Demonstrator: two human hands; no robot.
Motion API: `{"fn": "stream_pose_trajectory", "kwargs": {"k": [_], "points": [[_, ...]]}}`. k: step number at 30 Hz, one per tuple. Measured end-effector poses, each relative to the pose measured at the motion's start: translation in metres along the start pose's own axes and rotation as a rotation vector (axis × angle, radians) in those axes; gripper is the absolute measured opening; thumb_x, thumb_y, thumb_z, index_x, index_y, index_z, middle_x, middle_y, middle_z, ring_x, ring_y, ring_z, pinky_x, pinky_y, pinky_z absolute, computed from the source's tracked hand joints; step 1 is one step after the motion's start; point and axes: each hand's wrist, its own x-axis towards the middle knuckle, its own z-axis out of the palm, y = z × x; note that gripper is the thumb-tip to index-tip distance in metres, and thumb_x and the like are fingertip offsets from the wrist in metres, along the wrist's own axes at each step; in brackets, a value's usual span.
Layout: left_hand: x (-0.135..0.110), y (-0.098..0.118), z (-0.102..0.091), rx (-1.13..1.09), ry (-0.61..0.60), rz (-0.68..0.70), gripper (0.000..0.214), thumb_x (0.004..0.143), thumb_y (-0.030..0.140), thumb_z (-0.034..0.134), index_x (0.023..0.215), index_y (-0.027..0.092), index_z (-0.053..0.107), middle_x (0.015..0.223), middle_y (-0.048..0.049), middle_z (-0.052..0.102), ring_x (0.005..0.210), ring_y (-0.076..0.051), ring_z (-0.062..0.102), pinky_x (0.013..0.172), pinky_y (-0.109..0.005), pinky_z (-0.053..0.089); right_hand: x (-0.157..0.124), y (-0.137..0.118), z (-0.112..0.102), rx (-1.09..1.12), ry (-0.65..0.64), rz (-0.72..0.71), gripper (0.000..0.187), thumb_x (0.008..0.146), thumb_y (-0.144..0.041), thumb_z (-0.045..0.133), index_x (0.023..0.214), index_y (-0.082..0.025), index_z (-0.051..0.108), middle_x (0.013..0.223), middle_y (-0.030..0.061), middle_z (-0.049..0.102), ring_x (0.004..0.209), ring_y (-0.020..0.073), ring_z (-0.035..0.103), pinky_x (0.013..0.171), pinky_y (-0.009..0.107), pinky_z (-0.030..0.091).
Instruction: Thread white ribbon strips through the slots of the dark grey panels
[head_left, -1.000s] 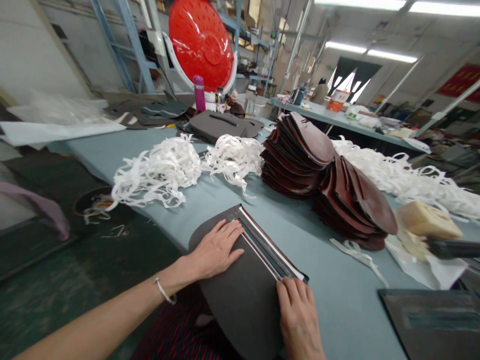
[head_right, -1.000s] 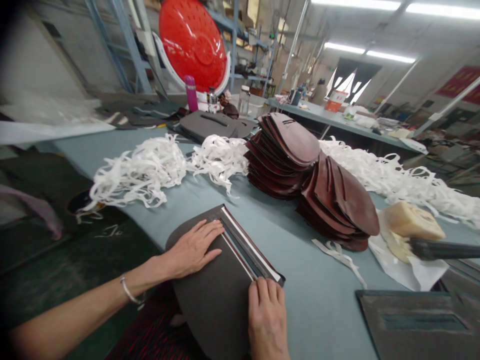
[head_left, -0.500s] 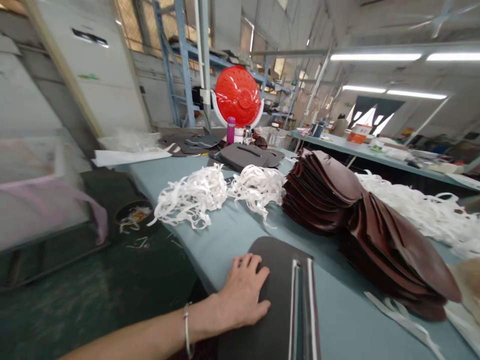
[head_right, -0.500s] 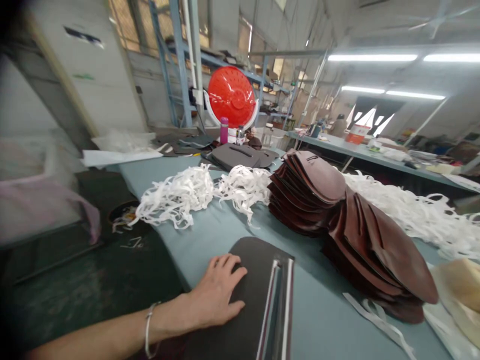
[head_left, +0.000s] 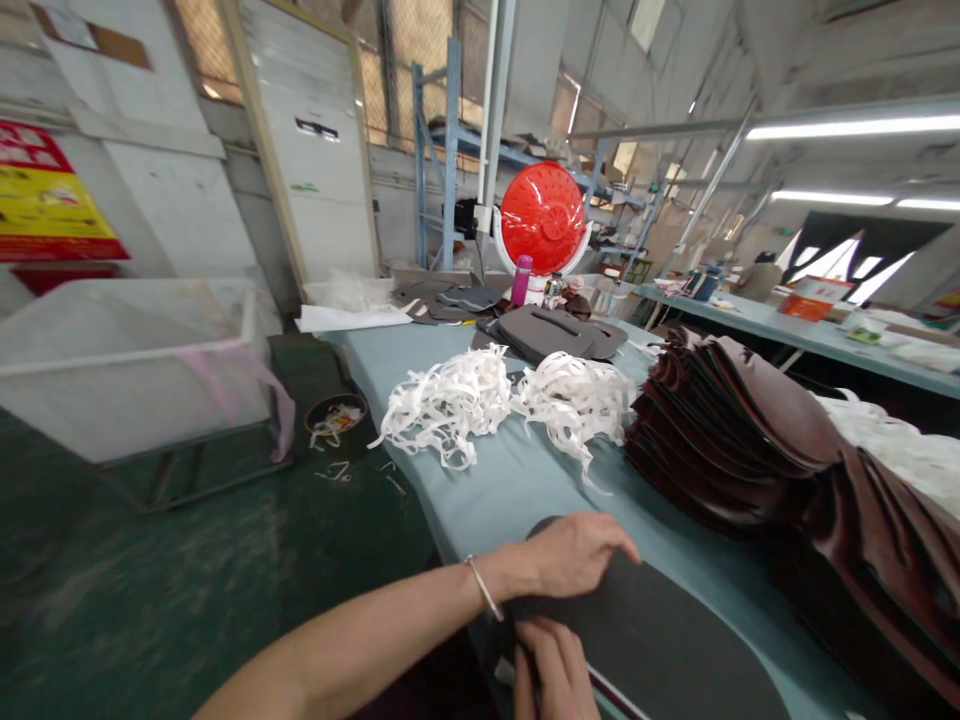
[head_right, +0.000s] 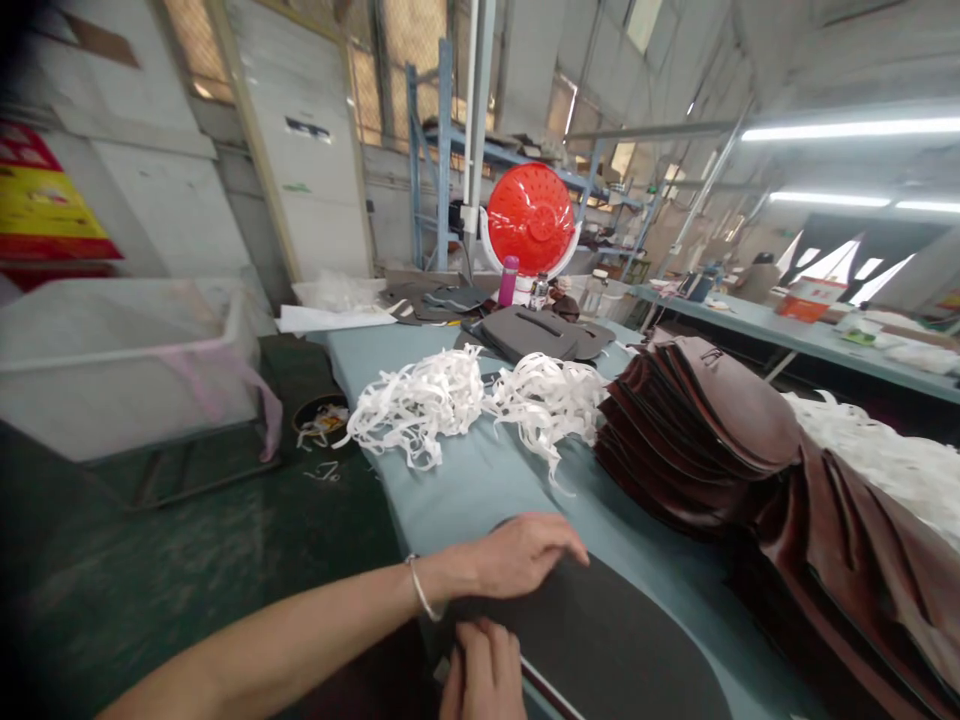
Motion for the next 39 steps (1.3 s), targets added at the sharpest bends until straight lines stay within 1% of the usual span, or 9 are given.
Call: {"fn": "stream_pose_trajectory", "kwargs": {"k": [3, 6, 9, 14, 18, 24, 28, 32, 39], "points": [[-0.042, -0.018, -0.047, 0.126, 0.507, -0.217, 0.036, 0.081, 0.001, 0.035, 0.095, 0.019, 0.063, 0.096, -0.0034, 0.066, 0.097, -0.015, 0.059, 0.094, -0.031, 0.043, 0.037, -0.007, 0.003, -0.017, -0.152, -0.042, 0.020, 0.092, -0.014, 0.041, 0.097, -0.022, 0.059, 0.084, 0.0051, 0.061, 0.078, 0.0186, 0.057, 0.070, 0.028, 0.046], [-0.089, -0.039, -0.082, 0.336, 0.795, -0.423, 0.035, 0.080, 0.004, 0.035, 0.098, 0.020, 0.060, 0.099, -0.0045, 0.064, 0.100, -0.019, 0.057, 0.094, -0.037, 0.042, 0.088, -0.023, 0.025, -0.149, -0.274, -0.067, 0.027, 0.089, -0.006, 0.040, 0.098, -0.022, 0.060, 0.081, 0.0046, 0.059, 0.078, 0.0196, 0.054, 0.071, 0.030, 0.042], [-0.123, -0.054, -0.098, 0.520, 0.812, -0.511, 0.039, 0.080, 0.004, 0.035, 0.108, 0.020, 0.056, 0.110, -0.0061, 0.061, 0.111, -0.021, 0.052, 0.099, -0.041, 0.038, 0.135, -0.039, 0.063, -0.270, -0.395, -0.125, 0.032, 0.088, -0.006, 0.043, 0.110, -0.024, 0.059, 0.087, 0.0040, 0.061, 0.083, 0.0205, 0.053, 0.071, 0.030, 0.040], [-0.139, -0.074, -0.099, 0.733, 0.503, -0.450, 0.037, 0.087, 0.012, 0.041, 0.118, 0.026, 0.055, 0.127, -0.0046, 0.056, 0.130, -0.025, 0.038, 0.106, -0.047, 0.027, 0.160, -0.036, 0.090, -0.374, -0.407, -0.100, 0.023, 0.089, -0.008, 0.045, 0.099, -0.019, 0.063, 0.088, 0.0079, 0.061, 0.085, 0.0223, 0.052, 0.068, 0.032, 0.036], [-0.131, -0.096, -0.105, 0.825, 0.392, -0.452, 0.019, 0.090, 0.027, 0.048, 0.100, 0.027, 0.063, 0.122, -0.0034, 0.059, 0.128, -0.025, 0.041, 0.103, -0.044, 0.030, 0.134, -0.004, 0.045, -0.415, -0.400, -0.054, 0.022, 0.083, -0.003, 0.048, 0.077, -0.019, 0.061, 0.086, 0.0068, 0.058, 0.085, 0.0202, 0.049, 0.069, 0.030, 0.035], [-0.113, -0.113, -0.116, 0.805, 0.408, -0.504, 0.019, 0.089, 0.022, 0.046, 0.098, 0.023, 0.062, 0.117, -0.0081, 0.060, 0.121, -0.026, 0.046, 0.102, -0.047, 0.027, 0.068, 0.069, -0.071, -0.482, -0.248, 0.094, 0.023, 0.090, -0.015, 0.043, 0.074, -0.019, 0.059, 0.100, 0.0084, 0.058, 0.090, 0.0211, 0.048, 0.072, 0.031, 0.037], [-0.103, -0.091, -0.104, 0.815, 0.554, -0.604, 0.017, 0.085, 0.023, 0.050, 0.098, 0.017, 0.059, 0.117, -0.0138, 0.054, 0.117, -0.032, 0.044, 0.100, -0.053, 0.025, 0.015, 0.100, -0.135, -0.490, -0.263, 0.274, 0.028, 0.093, -0.028, 0.039, 0.077, -0.021, 0.061, 0.081, 0.0051, 0.061, 0.079, 0.0202, 0.052, 0.069, 0.032, 0.039], [-0.087, -0.042, -0.065, 0.780, 0.747, -0.568, 0.016, 0.084, 0.025, 0.052, 0.098, 0.017, 0.057, 0.123, -0.0145, 0.049, 0.125, -0.032, 0.038, 0.102, -0.049, 0.026, -0.020, 0.094, -0.156, -0.372, -0.239, 0.402, 0.029, 0.095, -0.030, 0.038, 0.090, -0.020, 0.065, 0.085, 0.0062, 0.066, 0.081, 0.0188, 0.058, 0.073, 0.031, 0.043], [-0.039, 0.052, 0.035, 0.290, -0.055, 0.097, 0.036, 0.091, 0.036, 0.049, 0.125, 0.023, 0.048, 0.123, -0.0083, 0.059, 0.126, -0.025, 0.042, 0.109, -0.047, 0.019, -0.005, 0.043, -0.127, -0.204, -0.243, 0.442, 0.026, 0.092, -0.021, 0.039, 0.093, -0.021, 0.065, 0.085, 0.0032, 0.066, 0.080, 0.0165, 0.059, 0.074, 0.027, 0.042]]}}
